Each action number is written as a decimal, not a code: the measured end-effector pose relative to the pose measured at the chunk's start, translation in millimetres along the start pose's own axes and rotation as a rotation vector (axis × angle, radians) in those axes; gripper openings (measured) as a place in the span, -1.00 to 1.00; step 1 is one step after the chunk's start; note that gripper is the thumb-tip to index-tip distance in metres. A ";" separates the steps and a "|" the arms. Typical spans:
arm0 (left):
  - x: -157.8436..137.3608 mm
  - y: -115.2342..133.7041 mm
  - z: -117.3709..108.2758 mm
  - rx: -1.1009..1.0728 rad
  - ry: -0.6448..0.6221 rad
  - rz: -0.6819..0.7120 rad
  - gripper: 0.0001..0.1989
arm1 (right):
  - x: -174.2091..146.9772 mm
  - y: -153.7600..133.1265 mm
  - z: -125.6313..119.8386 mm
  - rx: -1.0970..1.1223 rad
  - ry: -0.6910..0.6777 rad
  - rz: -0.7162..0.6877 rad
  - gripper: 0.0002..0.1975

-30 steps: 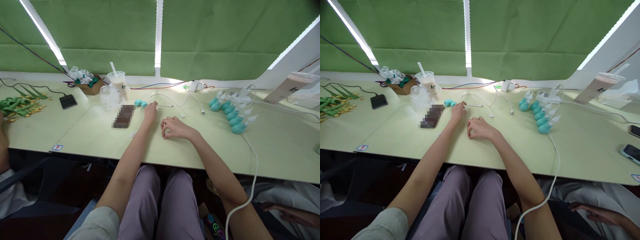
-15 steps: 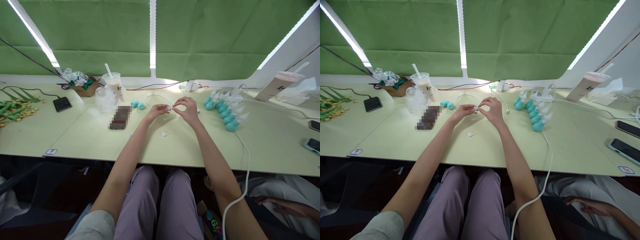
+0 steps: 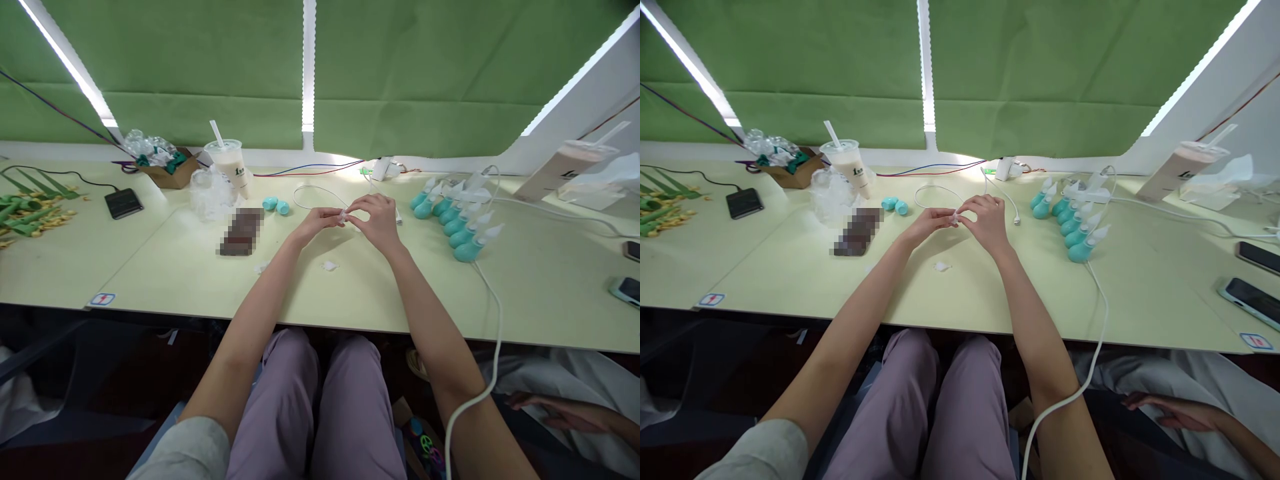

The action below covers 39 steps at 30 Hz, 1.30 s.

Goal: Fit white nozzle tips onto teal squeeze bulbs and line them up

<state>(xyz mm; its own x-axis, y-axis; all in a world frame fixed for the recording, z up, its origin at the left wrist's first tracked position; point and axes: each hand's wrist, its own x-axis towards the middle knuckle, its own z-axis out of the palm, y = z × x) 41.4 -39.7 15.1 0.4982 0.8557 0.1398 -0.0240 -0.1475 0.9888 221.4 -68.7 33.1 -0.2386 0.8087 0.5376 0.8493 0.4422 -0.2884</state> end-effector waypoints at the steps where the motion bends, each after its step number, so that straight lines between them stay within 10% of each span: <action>1: 0.2 -0.2 0.8 -0.005 0.004 -0.001 -0.63 | 0.3 0.2 0.7 0.004 0.005 0.004 -0.79; 13: 1.8 -5.4 1.6 0.005 0.094 -0.022 -0.51 | 0.3 0.1 13.1 0.093 0.027 0.054 -0.81; 24: 3.1 -2.7 6.7 0.016 0.166 0.011 -0.62 | 2.7 11.3 34.7 1.019 0.013 0.392 -0.61; 39: 7.9 -10.7 8.3 0.230 0.250 0.189 -0.60 | -1.8 11.1 41.6 1.243 0.046 0.424 -0.55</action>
<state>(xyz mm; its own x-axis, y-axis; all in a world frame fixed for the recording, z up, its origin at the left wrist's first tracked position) 52.8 -35.5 5.2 0.2764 0.8929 0.3554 0.1134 -0.3975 0.9106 211.7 -49.1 -4.0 -0.0253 0.9694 0.2441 -0.1502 0.2377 -0.9597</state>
